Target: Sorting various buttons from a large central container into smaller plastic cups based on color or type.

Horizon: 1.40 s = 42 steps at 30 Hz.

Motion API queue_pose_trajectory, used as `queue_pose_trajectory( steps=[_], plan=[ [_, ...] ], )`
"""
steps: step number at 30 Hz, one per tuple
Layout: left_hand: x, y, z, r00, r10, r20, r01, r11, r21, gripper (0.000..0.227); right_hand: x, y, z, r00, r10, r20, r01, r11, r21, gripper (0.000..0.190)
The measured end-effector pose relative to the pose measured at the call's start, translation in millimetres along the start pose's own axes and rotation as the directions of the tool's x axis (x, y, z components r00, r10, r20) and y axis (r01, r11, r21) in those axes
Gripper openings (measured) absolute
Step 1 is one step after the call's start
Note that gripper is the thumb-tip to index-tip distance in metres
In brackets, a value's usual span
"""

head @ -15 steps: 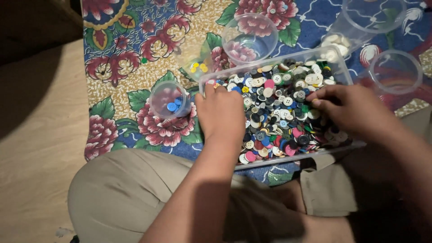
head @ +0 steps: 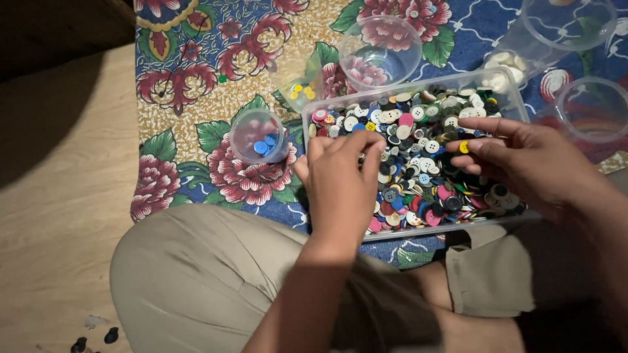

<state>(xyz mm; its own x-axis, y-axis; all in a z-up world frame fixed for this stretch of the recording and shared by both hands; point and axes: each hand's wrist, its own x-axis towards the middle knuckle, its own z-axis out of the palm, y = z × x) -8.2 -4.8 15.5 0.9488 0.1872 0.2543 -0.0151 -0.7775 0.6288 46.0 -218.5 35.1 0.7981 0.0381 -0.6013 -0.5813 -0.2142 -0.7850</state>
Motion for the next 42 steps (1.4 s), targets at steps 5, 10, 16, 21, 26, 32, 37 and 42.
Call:
queue_pose_trajectory(
  steps=[5,10,16,21,26,32,37,42],
  plan=[
    [-8,3,3,0.975,-0.181,0.125,0.201,0.965,-0.171,0.015,-11,-16,23,0.994,0.096,-0.054,-0.094,0.995,0.039,0.039],
    [-7,7,-3,0.917,-0.252,0.310,0.349,0.882,-0.318,0.019,-10,-4,50,0.990,0.140,-0.002,-0.138,0.978,0.156,0.033],
    [-11,10,-9,0.931,-0.172,0.323,0.301,0.862,-0.408,0.023,-5,8,67,0.987,0.150,0.058,-0.161,0.905,0.395,0.030],
    [-10,3,-5,0.971,-0.105,0.213,0.161,0.951,-0.264,0.028,-18,-12,80,0.971,0.239,0.011,-0.217,0.859,0.463,0.040],
    [-10,-7,9,0.953,-0.251,0.169,0.282,0.940,-0.193,0.029,1,-3,82,0.991,0.131,-0.014,-0.113,0.902,0.417,0.041],
    [-12,-10,5,0.936,-0.288,0.201,0.322,0.933,-0.160,0.030,11,-28,115,0.998,0.054,-0.017,-0.042,0.904,0.425,0.046],
    [-12,-13,9,0.906,-0.313,0.286,0.338,0.940,-0.044,0.035,47,-55,137,0.999,0.028,-0.017,-0.014,0.848,0.530,0.037],
    [-20,-15,22,0.974,-0.206,0.093,0.213,0.974,-0.078,0.023,25,-119,159,0.981,-0.090,0.173,-0.006,0.872,0.489,0.036]
  ],
)
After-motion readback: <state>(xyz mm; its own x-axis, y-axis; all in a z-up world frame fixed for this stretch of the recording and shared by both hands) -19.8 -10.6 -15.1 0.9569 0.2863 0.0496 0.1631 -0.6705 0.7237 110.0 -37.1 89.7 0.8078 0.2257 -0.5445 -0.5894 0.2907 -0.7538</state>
